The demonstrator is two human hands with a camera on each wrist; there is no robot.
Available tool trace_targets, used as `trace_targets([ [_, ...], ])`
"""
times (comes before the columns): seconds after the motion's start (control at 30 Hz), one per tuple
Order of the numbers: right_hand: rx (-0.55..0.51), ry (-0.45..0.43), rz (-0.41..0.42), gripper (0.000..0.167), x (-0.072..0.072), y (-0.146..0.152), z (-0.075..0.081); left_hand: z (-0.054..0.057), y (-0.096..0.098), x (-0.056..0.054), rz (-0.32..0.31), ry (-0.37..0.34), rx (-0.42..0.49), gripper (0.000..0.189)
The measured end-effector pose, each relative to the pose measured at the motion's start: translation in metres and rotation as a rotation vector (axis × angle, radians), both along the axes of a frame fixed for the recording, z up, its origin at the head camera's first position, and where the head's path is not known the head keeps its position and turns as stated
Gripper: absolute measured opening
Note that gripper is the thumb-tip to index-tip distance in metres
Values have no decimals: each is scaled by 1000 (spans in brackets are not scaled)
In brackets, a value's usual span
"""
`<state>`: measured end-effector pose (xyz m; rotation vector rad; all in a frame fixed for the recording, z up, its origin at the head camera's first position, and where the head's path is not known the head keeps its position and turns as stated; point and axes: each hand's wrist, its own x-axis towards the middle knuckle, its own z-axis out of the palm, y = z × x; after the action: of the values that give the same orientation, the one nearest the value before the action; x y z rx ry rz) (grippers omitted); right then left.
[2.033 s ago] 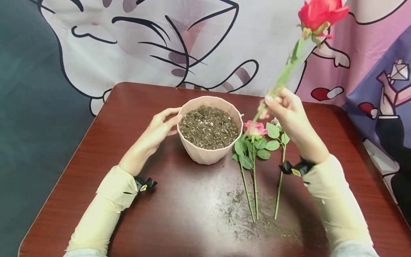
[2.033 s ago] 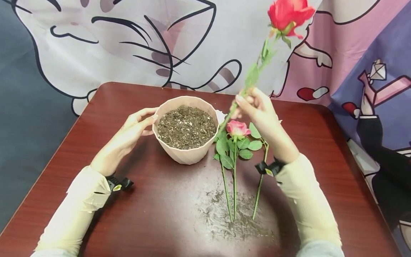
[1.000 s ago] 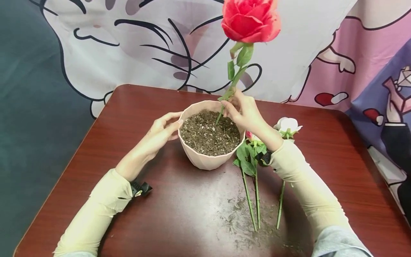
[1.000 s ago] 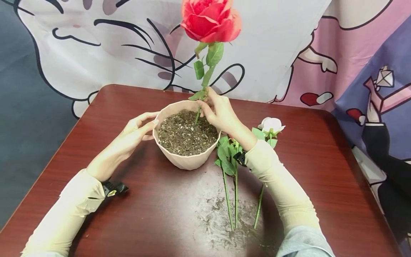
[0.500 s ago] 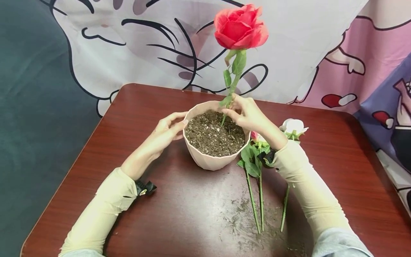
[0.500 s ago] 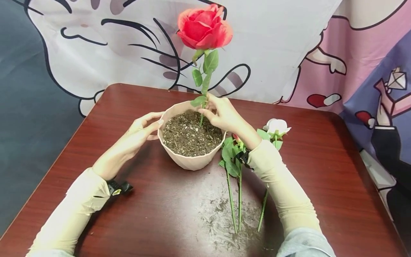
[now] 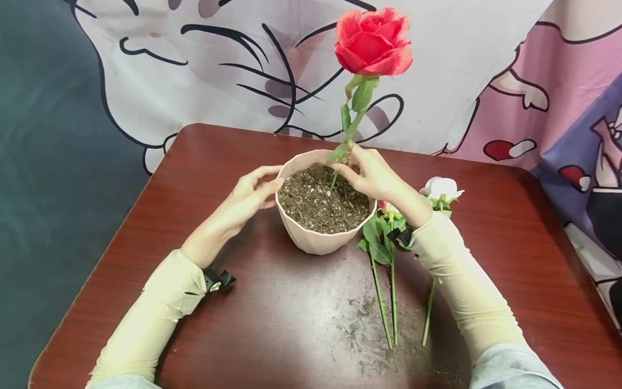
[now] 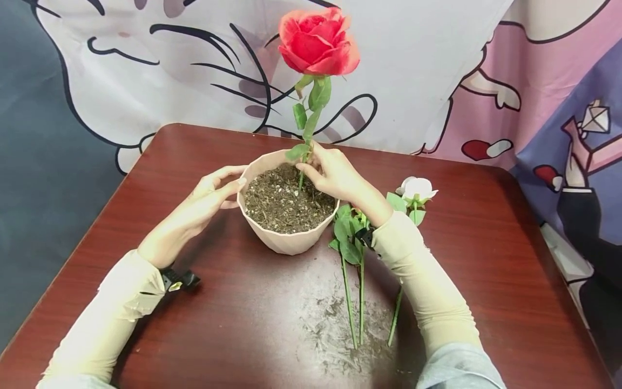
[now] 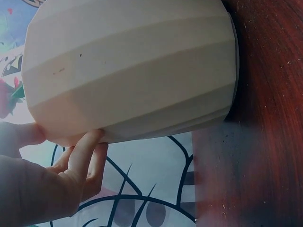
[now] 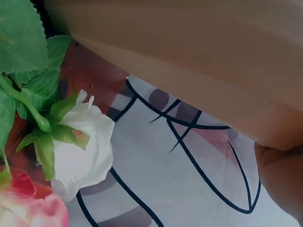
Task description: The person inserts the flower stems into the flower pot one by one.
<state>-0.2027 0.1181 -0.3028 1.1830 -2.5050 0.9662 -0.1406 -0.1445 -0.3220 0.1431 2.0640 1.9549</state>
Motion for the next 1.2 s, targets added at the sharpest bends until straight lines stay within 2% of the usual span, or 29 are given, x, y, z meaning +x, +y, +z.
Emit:
trace_targets([
  [0.13, -32, -3, -47, 19, 1, 0, -1, 1, 0, -1, 0, -8, 5, 42],
  [0.27, -70, 42, -97, 28, 1, 1, -2, 0, 0, -2, 0, -16, 9, 43],
  [0.43, -77, 67, -154, 29, 0, 6, -3, -1, 0, -2, 4, -16, 1, 43],
  [0.53, -87, 34, -188, 27, 0, 10, -3, -1, 0, -2, 9, -7, 4, 42],
  [0.8, -122, -121, -304, 28, 6, 25, -5, -2, 1, -3, 3, -11, 1, 43],
  [0.97, -92, -141, -349, 30, 15, 43, -5, -4, 3, -4, -4, -18, 2, 44],
  [1.2, -53, -131, -367, 30, 26, 77, -5, -3, 1, -5, 8, 4, -7, 45],
])
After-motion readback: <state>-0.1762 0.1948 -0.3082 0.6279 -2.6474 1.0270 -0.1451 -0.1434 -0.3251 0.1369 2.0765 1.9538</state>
